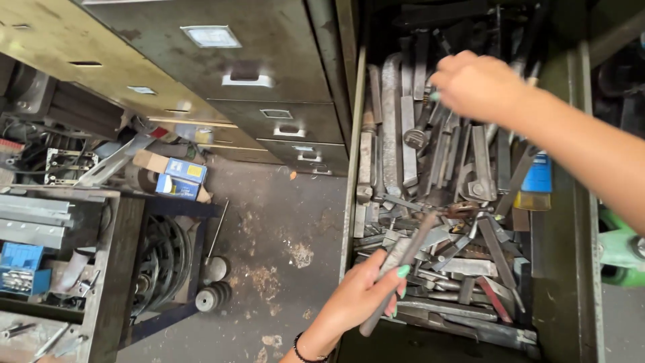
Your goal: Search for metal parts in a drawer and sharpen them using a bench grinder
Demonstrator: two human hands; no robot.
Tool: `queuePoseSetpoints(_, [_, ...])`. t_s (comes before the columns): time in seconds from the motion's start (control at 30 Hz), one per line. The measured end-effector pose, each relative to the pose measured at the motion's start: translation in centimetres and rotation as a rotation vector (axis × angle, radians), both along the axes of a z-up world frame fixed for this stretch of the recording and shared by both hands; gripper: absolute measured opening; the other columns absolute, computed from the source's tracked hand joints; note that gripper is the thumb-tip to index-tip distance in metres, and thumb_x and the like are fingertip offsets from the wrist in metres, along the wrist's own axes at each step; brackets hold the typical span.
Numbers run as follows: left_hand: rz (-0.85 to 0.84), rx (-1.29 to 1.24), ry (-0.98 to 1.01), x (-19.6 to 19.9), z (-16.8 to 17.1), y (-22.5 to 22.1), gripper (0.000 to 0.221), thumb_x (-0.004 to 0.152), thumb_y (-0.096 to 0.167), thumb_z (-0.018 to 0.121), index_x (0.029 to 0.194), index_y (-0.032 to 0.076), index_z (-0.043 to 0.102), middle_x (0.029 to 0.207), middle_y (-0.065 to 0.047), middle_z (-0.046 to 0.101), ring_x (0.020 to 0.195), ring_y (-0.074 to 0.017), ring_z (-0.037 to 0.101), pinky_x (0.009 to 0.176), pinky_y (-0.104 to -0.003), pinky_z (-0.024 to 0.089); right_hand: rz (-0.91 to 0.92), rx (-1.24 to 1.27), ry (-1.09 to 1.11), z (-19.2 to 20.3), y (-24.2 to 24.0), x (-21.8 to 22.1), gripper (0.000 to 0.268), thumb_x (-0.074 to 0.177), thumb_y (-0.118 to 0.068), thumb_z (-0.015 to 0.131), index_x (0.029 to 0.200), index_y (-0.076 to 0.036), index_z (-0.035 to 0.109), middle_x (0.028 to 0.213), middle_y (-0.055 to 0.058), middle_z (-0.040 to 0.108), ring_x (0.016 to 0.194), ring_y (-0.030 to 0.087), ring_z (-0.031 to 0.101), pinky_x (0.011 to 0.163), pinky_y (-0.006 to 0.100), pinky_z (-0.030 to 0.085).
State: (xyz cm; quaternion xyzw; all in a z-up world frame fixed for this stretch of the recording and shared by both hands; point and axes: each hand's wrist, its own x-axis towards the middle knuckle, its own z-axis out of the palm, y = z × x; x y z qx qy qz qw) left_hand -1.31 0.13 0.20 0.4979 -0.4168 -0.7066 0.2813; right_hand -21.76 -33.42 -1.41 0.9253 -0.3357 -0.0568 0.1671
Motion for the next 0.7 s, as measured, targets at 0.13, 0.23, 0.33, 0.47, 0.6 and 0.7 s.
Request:
queuePoseSetpoints(0.13, [-0.161,-0.047,-0.153,0.0,0.2,-0.2,0.03,0.104,0.036,0.042,0.088,0.013,0.031,0.084,0.003,0.063,0.053,-0.0077,0.054,0.062,-0.026,0.042,0.018,0.529,-0.127,1.2,4.2,6.8,0.031,0.096,-0.03,0.057,0.119,-0.011,0.064,0.102,0.01,0.066,0.097,0.022,0.062,0.086,0.032,0.059])
queuePoseSetpoints(0.23, [-0.183,-0.056,-0.156,0.1,0.7,-0.4,0.026,0.103,0.035,0.042,0.092,0.012,0.037,0.085,0.006,0.062,0.052,-0.0071,0.054,0.062,-0.026,0.042,-0.007,0.719,-0.198,-1.7,5.2,8.9,0.05,0.092,-0.038,0.062,0.129,-0.005,0.057,0.107,0.011,0.057,0.101,0.025,0.053,0.084,0.038,0.054])
queuePoseSetpoints(0.33, [-0.181,-0.093,-0.188,0.1,0.8,0.0,0.025,0.102,0.036,0.042,0.094,0.012,0.041,0.084,0.008,0.062,0.052,-0.0076,0.056,0.064,-0.025,0.044,-0.035,0.723,-0.232,-3.3,6.7,9.9,0.069,0.084,-0.045,0.071,0.132,0.003,0.053,0.11,0.013,0.05,0.102,0.028,0.046,0.08,0.043,0.052])
queuePoseSetpoints(0.47, [-0.215,-0.058,-0.147,0.0,0.8,-0.3,0.028,0.102,0.038,0.043,0.101,0.01,0.045,0.085,0.004,0.063,0.056,-0.0107,0.058,0.059,-0.027,0.048,0.009,0.687,-0.328,-4.6,6.9,8.8,0.089,0.064,-0.044,0.085,0.135,0.0,0.054,0.112,0.012,0.054,0.101,0.026,0.048,0.093,0.04,0.049])
queuePoseSetpoints(0.6, [-0.228,-0.072,-0.155,0.0,0.3,-0.4,0.026,0.103,0.036,0.044,0.096,0.011,0.045,0.085,0.006,0.064,0.056,-0.0105,0.06,0.06,-0.027,0.05,-0.015,0.705,-0.432,-4.8,8.5,8.7,0.078,0.066,-0.041,0.083,0.13,-0.005,0.059,0.119,0.011,0.056,0.115,0.026,0.05,0.11,0.042,0.041])
queuePoseSetpoints(0.7, [-0.239,-0.082,-0.161,0.0,0.3,-0.3,0.025,0.103,0.035,0.043,0.095,0.012,0.044,0.087,0.005,0.064,0.055,-0.0102,0.06,0.062,-0.027,0.048,-0.044,0.717,-0.355,-4.9,10.6,8.9,0.073,0.064,-0.042,0.085,0.123,-0.007,0.061,0.123,0.01,0.054,0.114,0.024,0.048,0.105,0.041,0.044])
